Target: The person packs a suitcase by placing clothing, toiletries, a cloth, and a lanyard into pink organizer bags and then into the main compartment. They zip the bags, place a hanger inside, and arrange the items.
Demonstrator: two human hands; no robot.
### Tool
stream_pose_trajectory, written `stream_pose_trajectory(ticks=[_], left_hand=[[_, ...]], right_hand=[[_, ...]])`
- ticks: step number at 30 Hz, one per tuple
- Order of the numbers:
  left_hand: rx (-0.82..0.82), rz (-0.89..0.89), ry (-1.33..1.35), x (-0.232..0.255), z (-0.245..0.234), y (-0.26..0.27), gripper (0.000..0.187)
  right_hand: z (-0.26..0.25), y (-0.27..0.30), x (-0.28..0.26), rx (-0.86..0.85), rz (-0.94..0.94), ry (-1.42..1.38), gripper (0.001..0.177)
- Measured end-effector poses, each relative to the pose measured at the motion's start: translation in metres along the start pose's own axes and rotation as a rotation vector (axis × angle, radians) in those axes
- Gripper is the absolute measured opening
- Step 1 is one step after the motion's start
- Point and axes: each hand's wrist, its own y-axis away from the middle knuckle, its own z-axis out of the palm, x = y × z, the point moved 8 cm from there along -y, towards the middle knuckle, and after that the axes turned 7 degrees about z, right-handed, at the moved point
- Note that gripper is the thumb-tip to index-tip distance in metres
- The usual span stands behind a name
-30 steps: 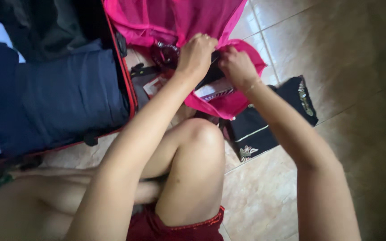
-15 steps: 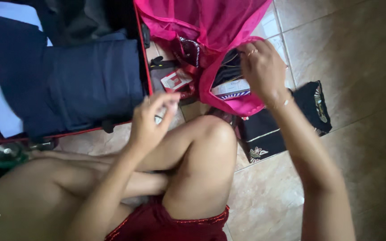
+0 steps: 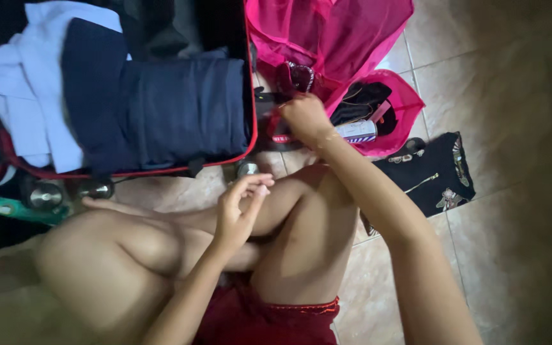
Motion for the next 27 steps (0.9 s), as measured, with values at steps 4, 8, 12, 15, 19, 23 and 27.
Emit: stream_pose_trajectory(ticks=[4,8,12,15,19,23,27], left_hand=[[0.15,-0.238,0.324,-0.016,-0.029,-0.003,0.035],[-0.034,-0.388,0.649,-0.001,-0.033,0.004,0.05],[-0.213,-0.284,0.48,0.038,-0.037,0.032,0.038],[-0.232,-0.236,0.474,0.063,-0.052,0.052,0.033],[-0.197,-0.158,0.467,0.099,-0.065,0.079,0.029],[-0.1,-0.143,0.445,0.128,-0.078,0.096,0.03],[-0.044,-0.053,0.47,0.146,-0.089,0.106,0.031]], right_hand=[[-0.113,0.092,-0.025,0.596,-0.091,-0.237,0.046],[-0.157,0.19,-0.109,0.764,-0.273,-0.193,0.051],[-0.181,0.228,-0.15,0.86,-0.216,-0.322,0.061],[-0.198,0.233,-0.154,0.925,-0.218,-0.539,0.092],[-0.173,0.197,-0.163,0.427,-0.407,-1.521,0.117],[-0.142,0.18,-0.183,0.292,-0.445,-1.49,0.097],[-0.098,0.18,-0.205,-0.022,-0.346,-1.847,0.073]])
